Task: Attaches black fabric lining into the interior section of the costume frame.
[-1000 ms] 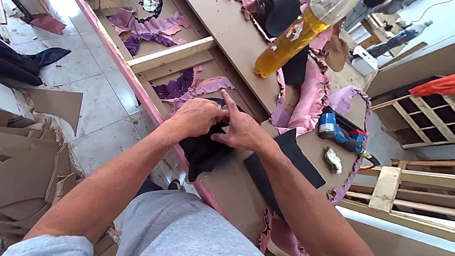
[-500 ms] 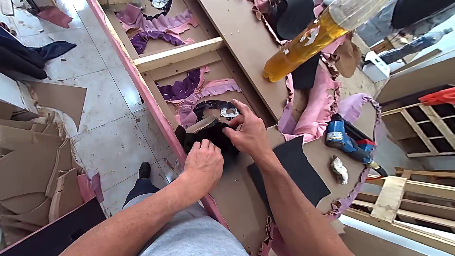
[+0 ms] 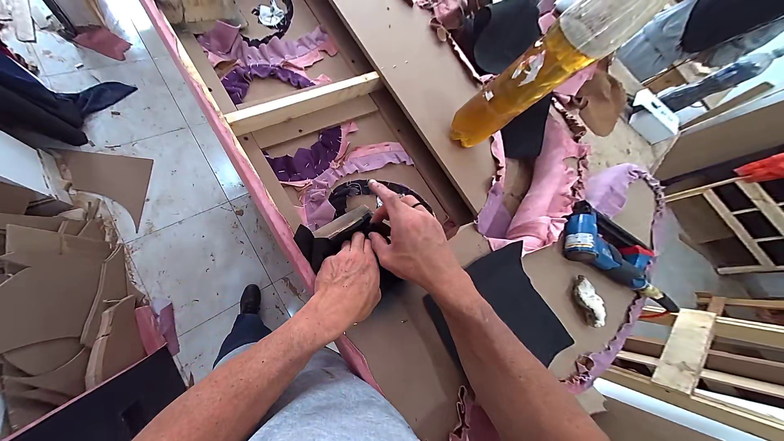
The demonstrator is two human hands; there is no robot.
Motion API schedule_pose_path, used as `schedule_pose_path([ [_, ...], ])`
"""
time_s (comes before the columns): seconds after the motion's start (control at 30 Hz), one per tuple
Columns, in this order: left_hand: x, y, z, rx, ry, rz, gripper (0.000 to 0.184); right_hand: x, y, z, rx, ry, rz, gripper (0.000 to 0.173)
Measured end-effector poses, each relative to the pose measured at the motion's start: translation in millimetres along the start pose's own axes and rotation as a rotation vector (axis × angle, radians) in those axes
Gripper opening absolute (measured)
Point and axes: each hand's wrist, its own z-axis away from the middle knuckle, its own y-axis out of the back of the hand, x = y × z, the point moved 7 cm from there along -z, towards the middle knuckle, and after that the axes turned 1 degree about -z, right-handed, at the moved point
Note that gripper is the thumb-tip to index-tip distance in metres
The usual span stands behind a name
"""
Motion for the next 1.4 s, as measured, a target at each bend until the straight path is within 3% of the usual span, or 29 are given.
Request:
schedule_pose_path([
  [0.13,-0.3,1.7,-1.2,0.097,0.006,0.024,0.042,3.1,-0.8,-7.7,0.033,0.022,-0.018,0.066],
  [0.3,2.9,6.5,13.2,0.334,-0.121,0.05,0.03,12.3,0.9,-3.6,0.156,-0.015,-0.123,0.062],
  [0.37,0.6,3.0,25.7,0.26,-0.116,0.065,0.021,20.7,0.5,-2.4,0.141,-0.062,-0.198,0.061],
  [0.47,-4.6,-3.0,34.1,0.035,-0.014,0.083,0.031,29.1,-1.3,-4.1,0.096,-0.099,-0.297,0.058],
  [0.53,-8.2,4.2,30.1,-0.055,0.087,0.268,0.044,29.4,-1.0,-6.6,0.078,-0.098,-0.323,0.057],
  [0.67,-13.7,-1.2,16.0,-0.244,0.354,0.897,0.054,29.1,0.0,-10.1,0.053,-0.086,-0.341,0.056],
  [0.8,-10.8,-2.7,9.5,-0.251,0.522,1.028,0.046,30.3,-1.6,-10.3,0.06,-0.086,-0.363,0.055],
  [0.9,-9.5,-13.3,1.2,-0.194,0.473,1.003,0.049,34.8,-2.2,-7.8,0.076,-0.104,-0.39,0.053],
  [1.0,-9.7,-17.0,-1.6,-0.074,0.444,1.058,0.037,37.6,6.0,-8.7,0.126,-0.1,-0.438,0.05],
  [1.17,-18.9,-24.1,-3.0,0.072,0.391,1.352,0.037,36.7,37.4,-11.5,0.201,-0.15,-0.544,0.05],
  [1.3,-22.1,-26.4,-4.2,-0.002,0.326,1.31,0.036,25.8,43.8,-1.6,0.169,-0.121,-0.516,0.046],
  [1.4,-29.2,10.5,-0.8,-0.155,0.179,0.962,0.037,22.5,53.1,21.2,0.162,-0.126,-0.379,0.056],
])
